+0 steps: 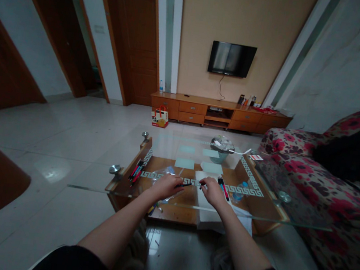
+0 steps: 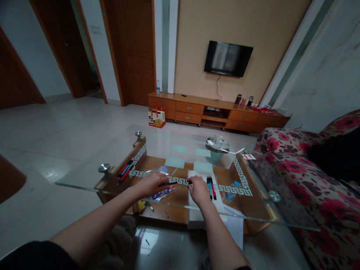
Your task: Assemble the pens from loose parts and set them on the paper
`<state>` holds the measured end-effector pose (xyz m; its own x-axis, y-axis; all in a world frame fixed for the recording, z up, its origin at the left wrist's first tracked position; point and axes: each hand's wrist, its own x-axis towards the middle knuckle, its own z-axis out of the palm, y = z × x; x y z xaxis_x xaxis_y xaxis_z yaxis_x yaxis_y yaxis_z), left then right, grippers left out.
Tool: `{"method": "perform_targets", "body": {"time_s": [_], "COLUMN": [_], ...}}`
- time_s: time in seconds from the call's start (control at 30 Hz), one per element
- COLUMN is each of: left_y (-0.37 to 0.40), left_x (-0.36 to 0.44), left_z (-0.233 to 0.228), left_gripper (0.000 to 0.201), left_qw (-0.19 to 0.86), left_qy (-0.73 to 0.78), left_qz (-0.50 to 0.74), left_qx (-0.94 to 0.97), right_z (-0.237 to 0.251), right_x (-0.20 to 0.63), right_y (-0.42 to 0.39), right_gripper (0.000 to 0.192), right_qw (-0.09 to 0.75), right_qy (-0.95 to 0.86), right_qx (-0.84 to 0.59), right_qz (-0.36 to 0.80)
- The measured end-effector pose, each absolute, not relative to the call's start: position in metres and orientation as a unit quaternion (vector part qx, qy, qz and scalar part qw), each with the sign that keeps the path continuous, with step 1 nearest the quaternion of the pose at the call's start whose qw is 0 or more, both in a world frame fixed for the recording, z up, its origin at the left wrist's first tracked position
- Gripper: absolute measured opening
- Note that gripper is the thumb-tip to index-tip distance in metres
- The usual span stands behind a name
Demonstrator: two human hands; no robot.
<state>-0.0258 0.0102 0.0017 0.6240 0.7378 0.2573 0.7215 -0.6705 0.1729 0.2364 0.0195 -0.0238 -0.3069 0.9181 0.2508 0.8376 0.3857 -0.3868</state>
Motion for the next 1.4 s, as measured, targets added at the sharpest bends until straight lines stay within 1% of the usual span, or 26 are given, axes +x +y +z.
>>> {"method": "perform_targets", "body": {"time_s": [0.67,0.73,0.83,0.9,0.97,1.1,1.17,1.27,1.3,1.4], "left_y": [0.007,0.007,0.007,0.007,0.007,0.005,0.005,0.003,0.003,0.002], "left_x": [-0.024,-0.025,-0.025,-0.025,-0.024,-0.022,-0.020,-0.018,-0.017,-0.016], "left_z": [0.007,0.006,0.006,0.007,0.009,0.012,0.012,0.013,0.013,0.014], "left_gripper": [0.031,0.030,0.029,0.028,0.027,0.022,0.019,0.016,0.016,0.016], "left_qw": [0.042,0.043,0.043,0.043,0.042,0.047,0.052,0.053,0.051,0.045], "left_qy": [0.403,0.403,0.408,0.409,0.410,0.411,0.405,0.398,0.397,0.392], "left_qz": [0.155,0.158,0.158,0.154,0.150,0.152,0.152,0.149,0.150,0.153], "left_qx": [0.901,0.901,0.898,0.898,0.899,0.897,0.900,0.904,0.904,0.906], "right_z": [-0.024,-0.023,-0.021,-0.016,-0.009,0.006,0.010,0.012,0.012,0.011], "right_x": [0.233,0.233,0.232,0.231,0.229,0.220,0.214,0.205,0.203,0.196], "right_y": [0.017,0.016,0.012,0.009,0.006,-0.001,-0.006,-0.014,-0.016,-0.018], "right_gripper": [0.021,0.024,0.032,0.039,0.043,0.036,0.031,0.024,0.024,0.034], "right_qw": [0.187,0.181,0.175,0.186,0.218,0.304,0.325,0.316,0.308,0.283], "right_qy": [-0.806,-0.807,-0.807,-0.804,-0.797,-0.782,-0.780,-0.797,-0.804,-0.812], "right_qx": [-0.557,-0.557,-0.560,-0.562,-0.561,-0.542,-0.532,-0.506,-0.498,-0.489], "right_qz": [0.079,0.077,0.069,0.059,0.047,0.040,0.052,0.090,0.106,0.148]}}
